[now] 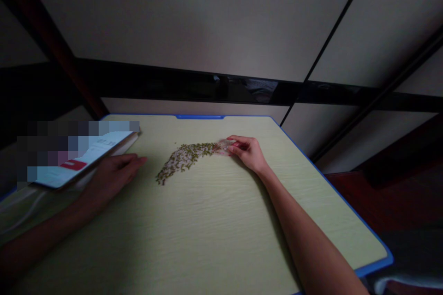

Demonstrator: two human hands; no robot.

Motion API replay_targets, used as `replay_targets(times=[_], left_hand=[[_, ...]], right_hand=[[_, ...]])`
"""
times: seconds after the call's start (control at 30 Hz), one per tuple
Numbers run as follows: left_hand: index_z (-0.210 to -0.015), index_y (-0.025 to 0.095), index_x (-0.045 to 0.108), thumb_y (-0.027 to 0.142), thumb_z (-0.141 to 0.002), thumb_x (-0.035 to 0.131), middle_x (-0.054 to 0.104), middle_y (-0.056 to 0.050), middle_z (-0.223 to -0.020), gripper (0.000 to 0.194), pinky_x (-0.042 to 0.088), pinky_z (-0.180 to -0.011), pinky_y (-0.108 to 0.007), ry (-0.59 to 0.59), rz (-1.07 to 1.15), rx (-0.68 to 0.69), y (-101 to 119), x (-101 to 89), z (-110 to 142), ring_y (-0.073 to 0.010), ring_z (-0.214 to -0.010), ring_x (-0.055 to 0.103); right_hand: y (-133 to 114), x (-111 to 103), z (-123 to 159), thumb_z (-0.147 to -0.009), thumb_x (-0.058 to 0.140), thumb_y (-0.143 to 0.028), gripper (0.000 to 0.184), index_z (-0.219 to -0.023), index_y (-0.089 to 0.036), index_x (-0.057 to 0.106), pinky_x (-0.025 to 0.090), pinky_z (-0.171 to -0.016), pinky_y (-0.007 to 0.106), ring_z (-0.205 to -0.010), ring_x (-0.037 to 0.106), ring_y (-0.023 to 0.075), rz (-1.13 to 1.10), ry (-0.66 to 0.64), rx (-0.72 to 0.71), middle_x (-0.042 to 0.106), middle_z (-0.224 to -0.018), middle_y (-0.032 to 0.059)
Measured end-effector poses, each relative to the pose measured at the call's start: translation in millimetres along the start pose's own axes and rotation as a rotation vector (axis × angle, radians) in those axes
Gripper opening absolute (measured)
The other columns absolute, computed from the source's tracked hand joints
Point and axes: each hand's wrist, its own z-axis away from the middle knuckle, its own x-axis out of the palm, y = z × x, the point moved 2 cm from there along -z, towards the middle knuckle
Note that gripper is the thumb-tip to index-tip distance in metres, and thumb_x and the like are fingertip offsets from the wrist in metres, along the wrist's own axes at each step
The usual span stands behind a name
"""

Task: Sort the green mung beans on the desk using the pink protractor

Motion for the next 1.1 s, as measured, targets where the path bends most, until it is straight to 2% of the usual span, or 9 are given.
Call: replay_targets(times=[0.9, 1.1], left_hand=[[-0.046, 0.020, 0.028, 0.035, -0.072, 0.042, 0.026, 0.008, -0.043, 0.033, 0.023, -0.045, -0.022, 0.000, -0.003, -0.011, 2.5, -0.6, 2.1, -0.0076, -0.044, 0.029], [-0.046, 0.020, 0.029, 0.037, -0.071, 0.042, 0.025, 0.008, -0.044, 0.033, 0.022, -0.045, -0.021, 0.013, 0.008, 0.009, -2.7, 0.1, -1.2, -0.0076, -0.045, 0.028]], right_hand=[[-2.6, 1.9, 0.3, -0.062, 0.065, -0.032, 0.029, -0.085, -0.013, 0.066, 0.044, -0.053, 0.025, -0.051, 0.054, 0.0126, 0.008, -0.027, -0.001, 0.060, -0.056, 0.0003], [-3.1, 3.6, 1.0, -0.063, 0.065, -0.030, 0.029, -0.086, -0.012, 0.065, 0.044, -0.053, 0.024, -0.052, 0.054, 0.0115, -0.026, -0.083, -0.012, 0.061, -0.057, 0.0003]])
